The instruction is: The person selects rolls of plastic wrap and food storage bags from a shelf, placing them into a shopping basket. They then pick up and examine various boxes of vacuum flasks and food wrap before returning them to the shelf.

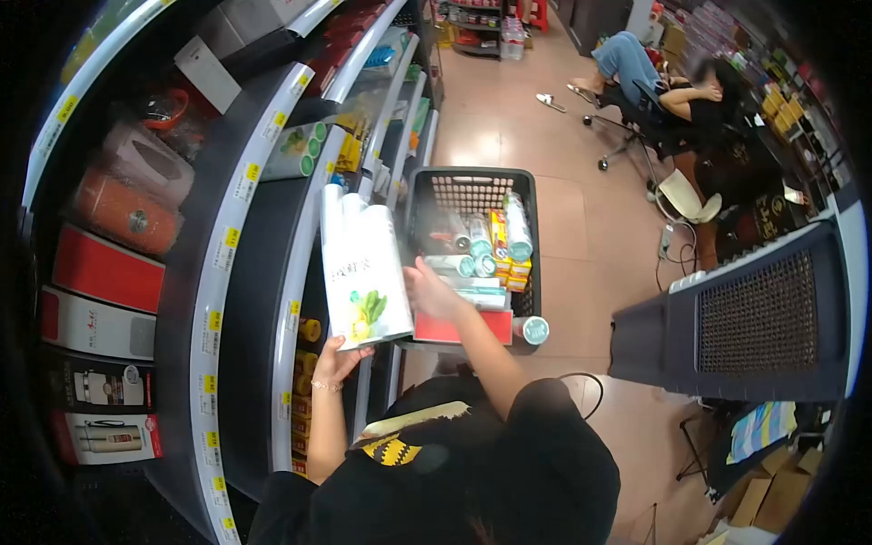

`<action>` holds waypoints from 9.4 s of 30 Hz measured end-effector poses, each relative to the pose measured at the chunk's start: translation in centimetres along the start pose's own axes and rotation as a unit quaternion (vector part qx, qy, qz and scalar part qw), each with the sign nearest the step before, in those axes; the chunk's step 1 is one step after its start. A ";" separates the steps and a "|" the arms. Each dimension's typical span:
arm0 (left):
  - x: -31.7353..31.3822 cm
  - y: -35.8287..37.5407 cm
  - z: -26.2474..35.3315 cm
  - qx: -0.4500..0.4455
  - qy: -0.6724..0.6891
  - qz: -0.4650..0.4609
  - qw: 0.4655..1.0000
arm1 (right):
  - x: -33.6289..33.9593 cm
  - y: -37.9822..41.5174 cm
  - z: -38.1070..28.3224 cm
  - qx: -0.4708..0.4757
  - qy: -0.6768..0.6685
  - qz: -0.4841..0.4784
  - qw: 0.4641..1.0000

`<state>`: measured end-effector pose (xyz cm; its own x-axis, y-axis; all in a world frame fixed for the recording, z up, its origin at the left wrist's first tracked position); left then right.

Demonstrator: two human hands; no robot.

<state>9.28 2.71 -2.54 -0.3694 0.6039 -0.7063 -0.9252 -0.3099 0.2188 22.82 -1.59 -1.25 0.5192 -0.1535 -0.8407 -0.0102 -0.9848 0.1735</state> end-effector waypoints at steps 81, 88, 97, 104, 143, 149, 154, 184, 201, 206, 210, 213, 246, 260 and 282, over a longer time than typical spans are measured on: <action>-14.6 -8.9 10.5 -0.350 -0.535 -0.008 0.769 | 4.7 11.8 -9.0 0.244 0.299 0.334 0.860; -12.6 -12.2 3.0 -0.411 -0.626 -0.068 0.660 | 3.8 8.8 -4.7 0.124 0.070 0.296 0.945; -8.0 -14.5 -2.0 -0.379 -0.633 -0.100 0.668 | 9.2 5.3 -0.2 0.068 -0.020 0.311 0.948; -4.7 -15.4 -3.3 -0.222 -0.693 -0.063 0.684 | 13.5 2.3 0.5 0.010 0.042 0.404 0.914; 1.4 4.7 13.3 -0.223 -0.511 0.267 0.786 | -5.1 -29.7 -18.7 0.190 0.813 0.186 0.518; 3.8 5.0 11.8 -0.209 -0.447 0.289 0.821 | -5.3 -30.1 -19.1 0.284 0.780 0.168 0.532; 3.2 3.3 11.2 -0.193 -0.442 0.254 0.838 | -6.1 -28.9 -19.1 0.222 0.826 0.187 0.483; 3.4 -0.7 7.1 -0.122 -0.300 0.147 0.935 | -4.6 -14.5 -10.2 0.243 0.311 0.287 0.873; 1.7 -0.8 4.2 -0.048 0.050 0.050 0.996 | 5.3 -5.7 -4.9 0.155 -0.089 0.109 0.978; 0.8 -3.1 1.3 0.010 0.196 -0.014 0.980 | 10.3 3.0 -1.6 0.125 -0.070 0.195 0.970; 4.6 -5.0 -1.8 0.052 0.455 0.064 0.887 | 14.2 7.1 0.1 0.136 -0.080 0.212 0.964; -0.1 -4.0 -1.3 0.135 0.230 -0.071 0.961 | 13.0 10.3 -1.0 0.135 -0.032 0.239 0.961; -3.5 -15.4 0.9 -0.025 -0.819 0.084 0.567 | 8.9 7.8 2.0 -0.049 0.272 0.317 0.907; -3.7 -16.7 -2.1 -0.153 -0.772 0.034 0.616 | 5.9 22.2 -6.4 0.073 0.687 0.601 0.402; -2.7 -8.5 -14.2 0.012 -0.740 -0.117 0.662 | 11.0 23.6 -3.9 0.018 0.660 0.534 0.528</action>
<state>19.44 -6.71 -12.04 0.1209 0.6967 0.7071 -0.9666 -0.0795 0.2437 31.58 -26.23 -4.36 0.3434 -0.4550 0.8216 -0.9037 -0.3983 0.1571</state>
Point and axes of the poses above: each hand's wrist, its own y-axis away from the middle knuckle, its own x-axis out of the back of the hand, z = x × y, the point moved 10 cm from there along -y, towards the middle knuckle, and after that the axes turned 3 degrees about -x, right-handed, at the moved point
